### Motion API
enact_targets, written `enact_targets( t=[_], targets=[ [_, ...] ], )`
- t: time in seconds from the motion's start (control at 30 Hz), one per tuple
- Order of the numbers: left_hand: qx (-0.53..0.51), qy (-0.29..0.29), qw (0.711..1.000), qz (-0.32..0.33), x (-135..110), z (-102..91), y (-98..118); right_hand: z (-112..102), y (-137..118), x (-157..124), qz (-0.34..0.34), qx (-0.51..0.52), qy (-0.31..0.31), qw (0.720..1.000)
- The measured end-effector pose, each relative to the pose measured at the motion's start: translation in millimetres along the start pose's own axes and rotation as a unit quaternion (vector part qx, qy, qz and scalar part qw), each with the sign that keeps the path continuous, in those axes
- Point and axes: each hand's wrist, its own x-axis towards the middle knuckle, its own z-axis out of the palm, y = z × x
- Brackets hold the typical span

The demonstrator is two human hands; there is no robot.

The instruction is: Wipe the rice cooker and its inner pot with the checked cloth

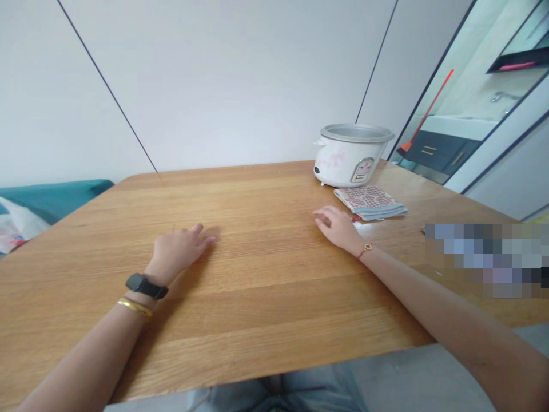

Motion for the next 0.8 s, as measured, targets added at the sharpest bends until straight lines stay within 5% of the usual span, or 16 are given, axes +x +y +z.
enact_targets(
  t=[0.17, 0.3, 0.37, 0.43, 0.63, 0.8],
  targets=[
    [-0.191, 0.106, 0.975, 0.039, 2.0, 18.0, -9.1, -0.3, 4.4, -0.8, 0.038, 0.049, 0.025, 0.998],
    [-0.507, 0.119, 0.853, 0.029, 14.3, 35.1, -8.5, 0.9, 13.2, 2.7, 0.102, 0.082, 0.020, 0.991],
    [-0.599, 0.106, 0.794, -0.007, 21.6, 41.0, -7.6, 1.2, 15.7, 7.8, 0.128, 0.083, -0.007, 0.988],
    [-0.637, 0.087, 0.765, -0.042, 28.5, 42.6, -8.3, 1.5, 15.0, 14.4, 0.162, 0.060, -0.040, 0.984],
    [-0.620, -0.015, 0.778, -0.101, 43.5, 32.8, -9.7, 4.0, 2.8, 21.4, 0.238, -0.035, -0.053, 0.969],
    [-0.620, 0.039, 0.777, -0.103, 44.5, 37.0, -4.9, 3.9, 1.6, 11.2, 0.192, -0.019, -0.036, 0.981]
  ],
)
